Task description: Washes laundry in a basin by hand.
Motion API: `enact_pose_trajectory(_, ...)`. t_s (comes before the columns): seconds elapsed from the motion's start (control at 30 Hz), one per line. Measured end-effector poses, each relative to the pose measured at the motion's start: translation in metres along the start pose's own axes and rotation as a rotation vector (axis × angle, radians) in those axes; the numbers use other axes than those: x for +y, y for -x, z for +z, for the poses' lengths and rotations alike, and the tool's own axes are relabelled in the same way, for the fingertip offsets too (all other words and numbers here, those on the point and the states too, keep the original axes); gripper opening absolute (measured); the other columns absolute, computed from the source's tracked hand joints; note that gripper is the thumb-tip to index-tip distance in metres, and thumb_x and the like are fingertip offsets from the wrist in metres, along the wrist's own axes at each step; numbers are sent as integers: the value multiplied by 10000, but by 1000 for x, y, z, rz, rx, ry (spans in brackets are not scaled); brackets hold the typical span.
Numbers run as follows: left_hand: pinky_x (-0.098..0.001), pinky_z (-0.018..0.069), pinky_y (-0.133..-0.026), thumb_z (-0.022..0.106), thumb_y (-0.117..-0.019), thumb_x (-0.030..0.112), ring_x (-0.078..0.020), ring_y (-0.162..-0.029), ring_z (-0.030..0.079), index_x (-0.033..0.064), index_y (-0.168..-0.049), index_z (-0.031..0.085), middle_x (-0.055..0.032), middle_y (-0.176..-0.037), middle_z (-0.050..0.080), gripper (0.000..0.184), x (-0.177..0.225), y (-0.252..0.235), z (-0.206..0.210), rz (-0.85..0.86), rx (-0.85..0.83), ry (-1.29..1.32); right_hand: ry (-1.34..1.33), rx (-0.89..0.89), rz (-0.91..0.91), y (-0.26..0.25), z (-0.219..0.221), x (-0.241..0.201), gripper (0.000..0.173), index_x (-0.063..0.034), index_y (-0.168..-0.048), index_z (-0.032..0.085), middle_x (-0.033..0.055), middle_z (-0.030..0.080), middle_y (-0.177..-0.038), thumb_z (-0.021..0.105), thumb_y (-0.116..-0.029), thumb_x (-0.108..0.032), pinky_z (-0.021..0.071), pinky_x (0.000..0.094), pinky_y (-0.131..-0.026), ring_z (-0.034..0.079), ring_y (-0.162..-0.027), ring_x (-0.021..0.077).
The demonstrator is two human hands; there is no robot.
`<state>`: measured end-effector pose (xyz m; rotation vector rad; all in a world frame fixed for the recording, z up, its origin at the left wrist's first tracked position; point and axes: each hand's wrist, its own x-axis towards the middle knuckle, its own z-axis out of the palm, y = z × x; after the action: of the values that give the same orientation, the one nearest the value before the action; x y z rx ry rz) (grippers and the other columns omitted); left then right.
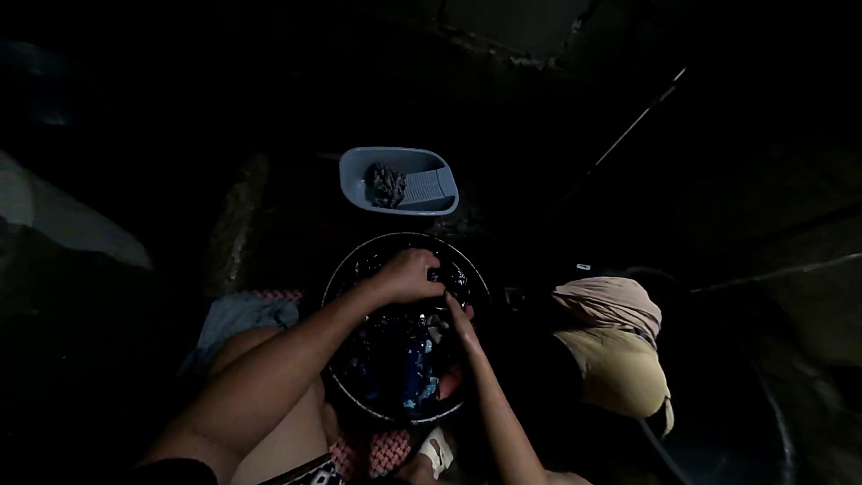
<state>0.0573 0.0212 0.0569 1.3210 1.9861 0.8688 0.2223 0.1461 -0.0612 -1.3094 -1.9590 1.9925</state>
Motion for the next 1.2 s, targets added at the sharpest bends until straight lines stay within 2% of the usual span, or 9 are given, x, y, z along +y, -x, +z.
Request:
enact_pose_trajectory(0.17, -387, 527, -793, 729, -931, 216, -196, -864, 631, -32, -898, 697, -128, -923, 661, 253, 6, 22, -27, 204, 248, 156, -221, -16, -57, 7, 8, -17, 404, -22, -1335, 517, 90, 672, -990, 319, -1123, -304, 571, 323, -652, 655, -772, 142)
enact_pose_trajectory(0.27, -364, 513, -693, 723, -953, 223, -170, -747, 605, -8, -850, 674, -100, -824, 634, 258, -1, 26, -26, 101, 248, 136, 229, 77, -340, 10, -20, -42, 200, 48, -1140, 642, 71, 667, -1005, 593, -997, -83, 556, 255, -775, 644, -867, 76)
enact_pose_trajectory(0.33, -428, 516, -697, 710, -964, 273, -219, -750, 616, -4, -842, 667, -118, -809, 634, 305, -10, 23, -23, -11, 159, 39, 621, 191, -518, 19, -38, -62, 239, 20, -1043, 741, 174, 689, -1139, 729, -905, -175, 505, 485, -973, 642, -1093, 288)
enact_pose_trajectory(0.4, -537, 531, -779, 684, -970, 339, -307, -854, 658, -10, -901, 683, -167, -884, 668, 356, -21, 18, -12, -147, 13, -65, 771, 265, -668, 33, -50, -82, 235, 5, -982, 757, 239, 658, -1206, 753, -887, -210, 442, 623, -995, 587, -1172, 433)
enact_pose_trajectory(0.57, -673, 397, -1047, 654, -987, 426, -474, -1241, 565, -60, -1292, 605, -306, -1280, 612, 576, -54, 11, 16, -370, -337, -237, 300, 215, -790, 55, -55, -113, 62, -59, -897, 655, 40, 630, -1095, 700, -879, -99, 549, 236, -821, 617, -1002, 70)
enact_pose_trajectory(0.63, -672, 377, -1073, 684, -975, 374, -486, -1292, 527, -35, -1408, 528, -307, -1374, 557, 616, -64, 11, 14, -429, -342, -284, 305, 111, -724, 35, -47, -104, 124, -18, -939, 634, 83, 635, -1091, 721, -864, -66, 551, 283, -834, 625, -989, 107)
enact_pose_trajectory(0.8, -643, 391, -1079, 595, -1022, 422, -450, -1305, 534, 3, -1442, 518, -266, -1417, 545, 599, -77, 8, 0, -479, -262, -301, 743, -220, -228, -70, 10, 5, 533, -28, -1424, 540, 271, 554, -1392, 692, -919, -108, 492, 514, -1037, 596, -1234, 371)
enact_pose_trajectory(1.0, -618, 394, -1088, 552, -1049, 388, -428, -1318, 529, 26, -1445, 515, -247, -1429, 539, 538, -78, 0, -1, -459, -366, -291, 1185, -438, 146, -71, 75, 147, 467, -185, -1494, 535, 235, 247, -1652, 518, -1036, -96, 421, 664, -1054, 346, -1431, 533)
enact_pose_trajectory(1.2, -617, 398, -1086, 530, -1066, 290, -424, -1324, 527, 50, -1437, 542, -238, -1439, 536, 442, -81, -3, 1, -441, -416, -296, 1234, -429, 268, -69, 59, 159, 486, -8, -1518, 446, 268, 368, -1591, 498, -1058, -156, 340, 587, -1174, 342, -1478, 454)
